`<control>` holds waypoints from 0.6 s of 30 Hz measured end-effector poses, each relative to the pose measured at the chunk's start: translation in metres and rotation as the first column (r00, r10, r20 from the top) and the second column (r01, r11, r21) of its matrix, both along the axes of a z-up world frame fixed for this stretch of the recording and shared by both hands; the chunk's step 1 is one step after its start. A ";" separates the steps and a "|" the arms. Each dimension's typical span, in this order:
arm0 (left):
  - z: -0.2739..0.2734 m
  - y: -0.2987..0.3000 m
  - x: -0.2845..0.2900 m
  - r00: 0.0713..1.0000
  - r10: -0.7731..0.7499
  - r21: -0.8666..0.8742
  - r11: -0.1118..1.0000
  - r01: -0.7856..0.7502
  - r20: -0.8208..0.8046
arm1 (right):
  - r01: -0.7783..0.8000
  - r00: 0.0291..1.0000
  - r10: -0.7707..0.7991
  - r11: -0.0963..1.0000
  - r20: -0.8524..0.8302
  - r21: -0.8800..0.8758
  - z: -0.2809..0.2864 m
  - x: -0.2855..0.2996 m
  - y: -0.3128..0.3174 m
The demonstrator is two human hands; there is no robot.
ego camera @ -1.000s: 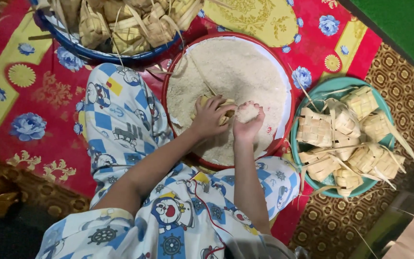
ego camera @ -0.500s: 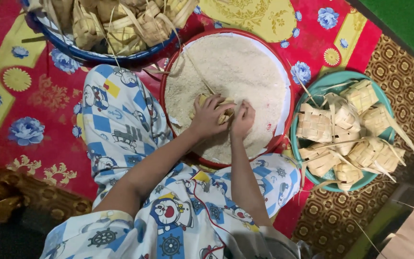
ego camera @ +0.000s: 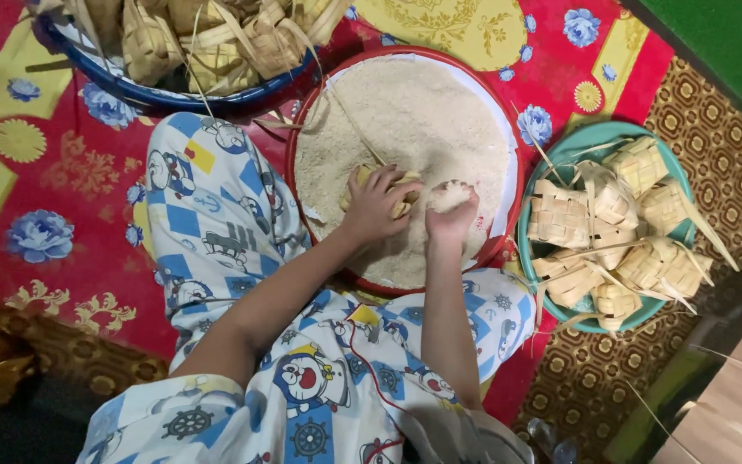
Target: Filling woven palm leaf pouches with rice for making ketupat
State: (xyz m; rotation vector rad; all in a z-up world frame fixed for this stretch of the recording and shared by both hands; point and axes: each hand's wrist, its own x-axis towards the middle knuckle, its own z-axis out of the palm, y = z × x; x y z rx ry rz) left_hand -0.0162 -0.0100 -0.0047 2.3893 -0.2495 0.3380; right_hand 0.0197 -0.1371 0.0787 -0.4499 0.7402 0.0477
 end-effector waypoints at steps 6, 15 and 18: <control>0.001 0.001 0.000 1.000 -0.013 -0.038 0.999 0.013 -0.004 | 0.001 0.986 0.001 1.000 0.165 -0.010 0.065 -0.011 0.036; 0.002 0.004 0.000 0.999 -0.024 -0.028 0.999 0.023 -0.033 | 0.045 0.951 0.288 0.232 0.113 -0.972 -0.078 -0.005 -0.035; 0.005 0.005 -0.002 0.997 -0.046 -0.070 0.997 0.042 -0.056 | 0.166 0.944 0.260 0.156 0.203 -0.974 -0.132 -0.004 -0.048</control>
